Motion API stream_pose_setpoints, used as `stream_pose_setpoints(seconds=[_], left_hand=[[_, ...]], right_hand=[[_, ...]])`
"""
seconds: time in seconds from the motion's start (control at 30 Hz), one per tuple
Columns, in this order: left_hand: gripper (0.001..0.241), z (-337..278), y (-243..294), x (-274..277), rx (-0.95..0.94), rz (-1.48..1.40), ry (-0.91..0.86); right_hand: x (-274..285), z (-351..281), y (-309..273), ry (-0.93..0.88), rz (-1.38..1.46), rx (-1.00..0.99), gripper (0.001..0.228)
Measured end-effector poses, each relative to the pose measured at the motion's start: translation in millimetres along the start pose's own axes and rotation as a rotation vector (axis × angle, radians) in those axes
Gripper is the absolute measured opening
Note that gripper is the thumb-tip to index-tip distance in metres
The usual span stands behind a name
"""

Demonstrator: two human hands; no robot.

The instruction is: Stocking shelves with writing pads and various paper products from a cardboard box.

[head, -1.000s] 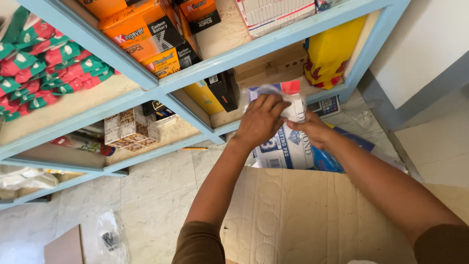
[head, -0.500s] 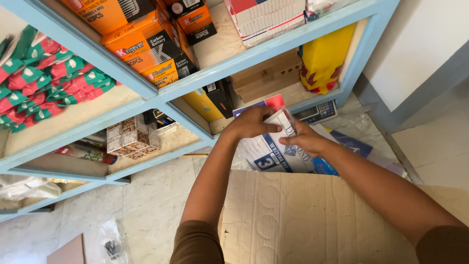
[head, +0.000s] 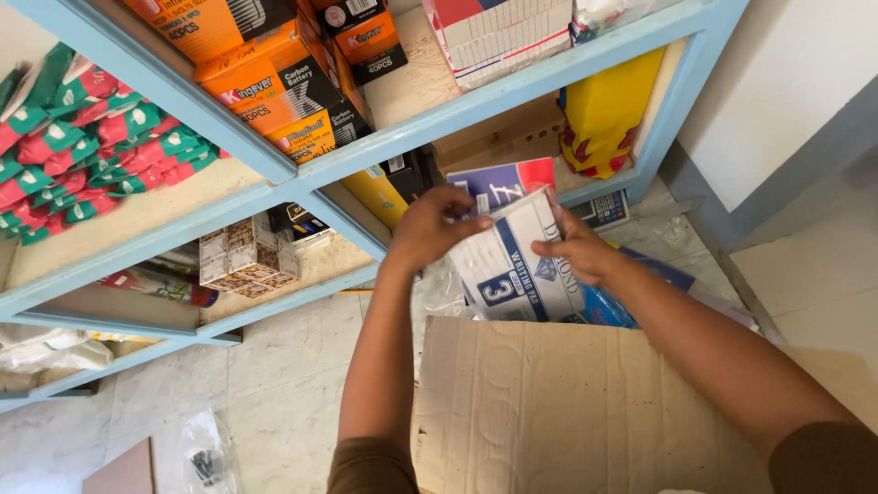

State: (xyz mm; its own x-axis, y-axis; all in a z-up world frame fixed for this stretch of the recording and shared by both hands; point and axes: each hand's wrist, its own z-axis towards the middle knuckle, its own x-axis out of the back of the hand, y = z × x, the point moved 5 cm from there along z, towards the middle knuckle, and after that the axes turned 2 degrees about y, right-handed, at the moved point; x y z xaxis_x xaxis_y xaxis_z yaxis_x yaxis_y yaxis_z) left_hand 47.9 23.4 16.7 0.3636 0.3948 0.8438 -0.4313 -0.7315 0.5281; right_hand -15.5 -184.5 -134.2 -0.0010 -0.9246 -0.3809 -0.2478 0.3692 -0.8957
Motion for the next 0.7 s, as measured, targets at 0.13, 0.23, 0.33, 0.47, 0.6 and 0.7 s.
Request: stream_pose_setpoints(seconds=[0.13, 0.23, 0.33, 0.47, 0.6, 0.7], left_hand=[[0.060, -18, -43, -28, -0.011, -0.453, 0.148], [0.086, -31, -36, -60, 0.061, -0.658, 0.097], [0.100, -28, -41, -91, 0.110, -0.810, 0.049], [0.099, -18, -60, -110, 0.227, -0.818, 0.043], [0.091, -32, -63, -126, 0.279, -0.724, -0.100], [0.091, -38, -72, -137, 0.351, -0.685, -0.247]], right_hand=[[2, 1, -7, -0.001, 0.186, 0.032, 0.086], [7, 3, -4, 0.012, 0.279, 0.016, 0.070], [12, 5, 10, 0.039, 0.339, -0.030, 0.055], [22, 11, 28, 0.136, 0.371, -0.159, 0.041], [39, 20, 64, 0.235, 0.341, -0.336, 0.038], [33, 10, 64, 0.266, 0.270, -0.498, 0.040]])
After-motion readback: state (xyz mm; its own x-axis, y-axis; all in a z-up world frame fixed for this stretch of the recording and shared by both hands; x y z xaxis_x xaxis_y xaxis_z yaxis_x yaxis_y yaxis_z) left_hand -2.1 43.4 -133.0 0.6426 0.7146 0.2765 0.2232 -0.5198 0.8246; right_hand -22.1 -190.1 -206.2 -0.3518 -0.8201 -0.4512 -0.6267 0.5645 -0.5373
